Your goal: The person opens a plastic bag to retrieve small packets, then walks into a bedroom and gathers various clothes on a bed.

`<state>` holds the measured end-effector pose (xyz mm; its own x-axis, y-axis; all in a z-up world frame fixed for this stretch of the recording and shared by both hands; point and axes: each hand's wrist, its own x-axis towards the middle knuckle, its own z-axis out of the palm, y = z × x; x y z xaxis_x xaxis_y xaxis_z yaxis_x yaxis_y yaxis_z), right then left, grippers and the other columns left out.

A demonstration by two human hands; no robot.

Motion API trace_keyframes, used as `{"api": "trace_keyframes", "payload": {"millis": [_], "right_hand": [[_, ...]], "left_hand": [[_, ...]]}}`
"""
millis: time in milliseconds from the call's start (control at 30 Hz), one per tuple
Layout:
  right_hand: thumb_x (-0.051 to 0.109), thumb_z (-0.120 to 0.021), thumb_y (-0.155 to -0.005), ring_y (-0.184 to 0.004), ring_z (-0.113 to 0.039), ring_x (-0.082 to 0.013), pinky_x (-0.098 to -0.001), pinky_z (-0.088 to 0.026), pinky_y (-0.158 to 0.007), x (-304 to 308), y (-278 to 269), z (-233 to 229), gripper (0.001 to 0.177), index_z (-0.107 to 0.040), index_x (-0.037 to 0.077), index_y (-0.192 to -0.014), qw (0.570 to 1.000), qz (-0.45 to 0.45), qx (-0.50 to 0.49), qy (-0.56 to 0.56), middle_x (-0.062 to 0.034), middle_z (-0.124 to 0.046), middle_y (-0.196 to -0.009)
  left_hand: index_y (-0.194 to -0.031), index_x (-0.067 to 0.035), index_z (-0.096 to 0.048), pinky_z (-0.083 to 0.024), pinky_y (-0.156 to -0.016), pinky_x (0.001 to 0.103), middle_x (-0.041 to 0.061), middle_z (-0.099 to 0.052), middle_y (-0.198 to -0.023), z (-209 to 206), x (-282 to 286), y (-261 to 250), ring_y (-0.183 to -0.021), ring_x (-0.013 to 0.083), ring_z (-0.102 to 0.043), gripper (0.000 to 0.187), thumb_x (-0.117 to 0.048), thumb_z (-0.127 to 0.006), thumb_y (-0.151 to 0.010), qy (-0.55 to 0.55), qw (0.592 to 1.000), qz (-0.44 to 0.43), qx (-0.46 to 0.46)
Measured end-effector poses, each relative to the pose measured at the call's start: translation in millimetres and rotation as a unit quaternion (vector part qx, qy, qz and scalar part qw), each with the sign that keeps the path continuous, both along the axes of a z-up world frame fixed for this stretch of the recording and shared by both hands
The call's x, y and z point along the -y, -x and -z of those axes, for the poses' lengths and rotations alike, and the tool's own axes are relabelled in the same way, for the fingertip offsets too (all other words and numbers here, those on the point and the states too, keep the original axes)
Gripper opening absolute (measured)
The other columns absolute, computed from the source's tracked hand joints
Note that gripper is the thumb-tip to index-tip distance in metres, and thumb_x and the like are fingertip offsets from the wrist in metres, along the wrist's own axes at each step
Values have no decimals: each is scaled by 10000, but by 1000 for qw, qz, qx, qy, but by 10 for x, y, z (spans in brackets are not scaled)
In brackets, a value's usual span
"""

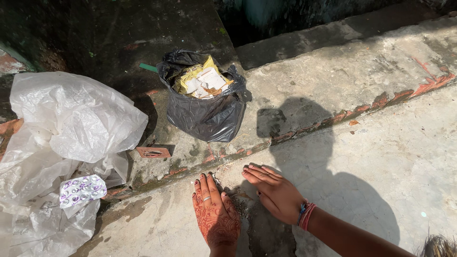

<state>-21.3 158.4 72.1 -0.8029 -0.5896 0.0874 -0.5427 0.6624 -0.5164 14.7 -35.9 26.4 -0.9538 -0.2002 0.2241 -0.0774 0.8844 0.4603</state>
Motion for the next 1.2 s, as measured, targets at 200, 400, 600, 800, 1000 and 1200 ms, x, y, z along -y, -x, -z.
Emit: {"api": "trace_keyframes", "payload": {"millis": [200, 400, 600, 800, 1000, 1200], "right_hand": [[146, -485, -961, -1497, -328, -319, -483, -210, -1222, -199, 9, 112, 565, -424, 48, -1514, 996, -25, -74, -52, -176, -414, -1597], [76, -476, -924, -1485, -386, -299, -472, -253, -1230, -250, -2, 206, 547, -529, 60, -1468, 997, 1, -71, 16, -134, -468, -1581], [50, -505, -900, -1473, -414, -293, -462, -289, -1220, -268, -30, 194, 531, -571, 45, -1427, 996, 1, -78, 47, -133, -499, -1557], [93, -540, -937, -1464, -430, -292, -459, -293, -1217, -250, -21, 221, 484, -575, 51, -1417, 994, 1, -99, 47, -133, -517, -1537], [86, -533, -918, -1464, -417, -304, -463, -284, -1211, -246, -8, 197, 500, -575, 37, -1414, 995, -2, -93, 38, -143, -509, -1542], [137, -550, -947, -1461, -426, -297, -466, -289, -1210, -241, -8, 192, 471, -577, 51, -1409, 993, 2, -111, 32, -144, -515, -1534]], "left_hand": [[-1575, -34, -312, -122, -1259, 536, 147, -354, -1631, -135, 5, -203, -1552, 335, -255, 695, -315, -453, -954, -3, 970, 235, -55], [-1596, -49, -345, -85, -1238, 545, 168, -321, -1664, 41, 91, -472, -1554, 331, -225, 769, -527, -536, -1026, 32, 810, 582, 60], [-1581, -116, -353, -95, -1245, 549, 61, -311, -1669, -129, 304, -125, -1544, 258, -250, 650, -410, -482, -1016, 156, 851, 502, -17], [-1605, -124, -248, -67, -1186, 589, 91, -217, -1667, -196, 312, -90, -1511, 308, -175, 684, -375, -486, -1016, 136, 935, 328, 6], [-1607, -51, -179, -105, -1160, 586, 245, -148, -1668, 15, 197, -446, -1551, 424, -105, 850, -480, -477, -936, 85, 991, -91, 55], [-1581, -5, -183, -142, -1207, 516, 235, -190, -1640, 38, -68, -7, -1532, 395, -132, 801, -501, -433, -1005, 25, 999, -28, 21]]}}
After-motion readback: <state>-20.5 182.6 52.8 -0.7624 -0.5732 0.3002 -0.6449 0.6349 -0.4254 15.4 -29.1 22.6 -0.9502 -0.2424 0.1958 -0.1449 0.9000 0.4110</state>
